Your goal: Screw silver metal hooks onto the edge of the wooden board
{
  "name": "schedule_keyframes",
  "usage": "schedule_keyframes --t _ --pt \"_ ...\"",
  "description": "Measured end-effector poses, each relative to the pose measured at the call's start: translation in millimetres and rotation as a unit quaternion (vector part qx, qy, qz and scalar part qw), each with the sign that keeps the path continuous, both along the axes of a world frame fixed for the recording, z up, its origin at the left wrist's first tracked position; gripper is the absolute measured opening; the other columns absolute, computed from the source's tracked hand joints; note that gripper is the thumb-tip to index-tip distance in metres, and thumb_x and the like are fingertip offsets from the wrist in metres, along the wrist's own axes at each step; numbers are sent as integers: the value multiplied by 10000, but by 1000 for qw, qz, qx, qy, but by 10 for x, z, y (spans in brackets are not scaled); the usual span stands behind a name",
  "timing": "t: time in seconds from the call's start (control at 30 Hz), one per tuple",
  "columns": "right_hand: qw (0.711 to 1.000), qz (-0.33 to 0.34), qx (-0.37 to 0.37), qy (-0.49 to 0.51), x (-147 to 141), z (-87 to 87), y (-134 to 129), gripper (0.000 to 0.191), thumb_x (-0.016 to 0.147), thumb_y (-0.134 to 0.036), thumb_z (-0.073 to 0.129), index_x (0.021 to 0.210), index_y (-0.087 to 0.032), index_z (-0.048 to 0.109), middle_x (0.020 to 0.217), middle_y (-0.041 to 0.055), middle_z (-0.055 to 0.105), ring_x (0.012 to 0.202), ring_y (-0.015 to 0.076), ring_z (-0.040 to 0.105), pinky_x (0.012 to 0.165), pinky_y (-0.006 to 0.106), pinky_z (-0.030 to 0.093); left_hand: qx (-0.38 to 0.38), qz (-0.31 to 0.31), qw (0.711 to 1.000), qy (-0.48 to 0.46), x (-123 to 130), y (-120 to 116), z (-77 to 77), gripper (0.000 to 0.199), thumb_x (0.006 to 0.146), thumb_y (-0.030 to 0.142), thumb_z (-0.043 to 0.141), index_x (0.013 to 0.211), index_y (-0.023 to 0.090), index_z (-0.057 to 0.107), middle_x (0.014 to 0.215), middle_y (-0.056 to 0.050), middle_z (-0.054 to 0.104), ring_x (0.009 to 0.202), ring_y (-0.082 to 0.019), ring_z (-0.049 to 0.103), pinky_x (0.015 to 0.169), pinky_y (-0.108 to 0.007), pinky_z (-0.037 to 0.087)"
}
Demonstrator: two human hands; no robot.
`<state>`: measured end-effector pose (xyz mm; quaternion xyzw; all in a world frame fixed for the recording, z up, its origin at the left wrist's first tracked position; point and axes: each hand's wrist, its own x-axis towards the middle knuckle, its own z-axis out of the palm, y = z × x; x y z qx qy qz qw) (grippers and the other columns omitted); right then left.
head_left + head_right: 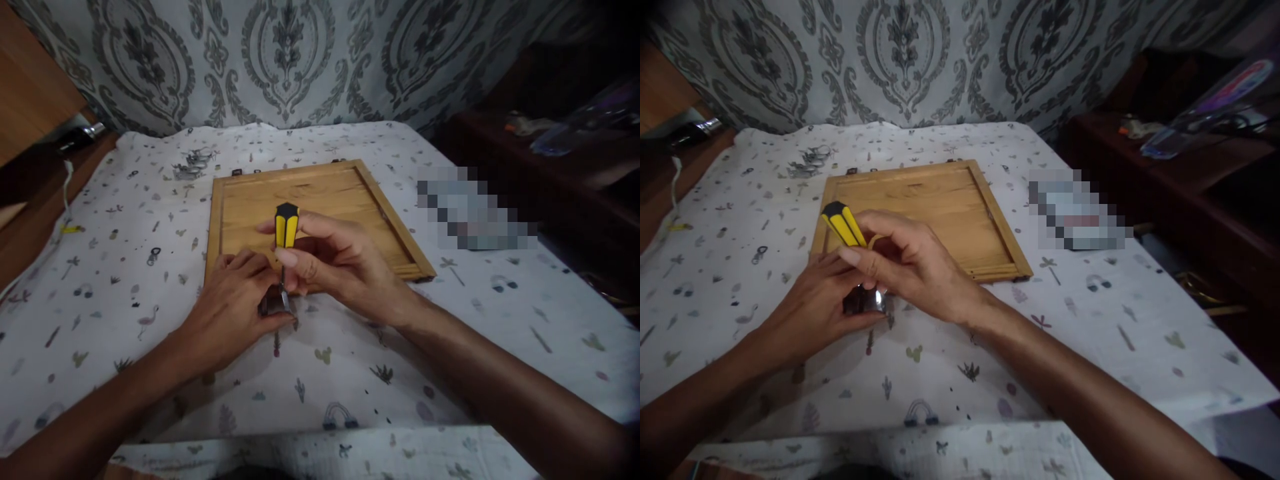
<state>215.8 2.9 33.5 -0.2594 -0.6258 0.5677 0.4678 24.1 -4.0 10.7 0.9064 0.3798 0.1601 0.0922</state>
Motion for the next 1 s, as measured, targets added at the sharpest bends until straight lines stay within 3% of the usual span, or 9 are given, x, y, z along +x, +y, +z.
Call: schedule_keyframes --t 0.13,0.2,0.37,0.5,0.6,0.83,1.0 --pt "998 -49 26 0 -19 -18 12 272 834 -409 832 901 -177 708 878 -10 609 611 65 517 471 203 421 5 5 1000 -1 1 -6 0 374 788 314 853 1119 243 695 1075 -75 718 1065 -362 639 855 -548 532" --pt "998 -61 4 -3 -44 -24 27 313 783 -417 873 849 -187 671 823 -16 613 610 80 526 458 206 408 1 6 1000 1 -6 -10 -6 404 785 303 853 1148 242 689 1063 -76 721 1045 -357 642 836 -536 537" --pt "999 -17 -41 27 -62 16 68 403 742 -380 906 839 -213 552 746 -61 589 582 73 537 473 188 439 8 3 1000 3 -23 -8 -14 411 805 316 844 1171 215 689 1201 -104 705 1099 -364 638 885 -561 534" --pt "1000 12 -13 18 -19 62 71 260 867 -256 786 1058 -213 616 770 -75 575 556 49 522 485 172 442 10 1 1000 4 -8 1 3 293 796 321 846 1037 227 708 1134 -74 726 1056 -352 652 865 -561 539" --pt "999 38 -11 30 -5 63 63 130 920 -256 726 988 -180 645 769 -63 578 539 38 529 461 164 429 18 7 1000 5 4 6 16 266 775 330 861 967 232 707 1094 -68 730 1038 -346 652 865 -559 541" --pt "999 -15 11 32 -53 52 122 370 790 -343 872 797 -194 534 737 -72 562 544 34 478 446 152 410 -13 23 1000 17 -8 19 -8 279 798 348 823 1032 238 718 1070 -75 738 1120 -372 637 862 -557 550" --pt "999 27 33 -16 -6 152 153 305 840 -378 818 953 -222 583 783 -56 637 593 65 566 474 157 468 -10 17 1000 -3 -28 22 -37 293 797 385 824 1048 279 714 1062 -58 743 1083 -378 660 871 -592 549"
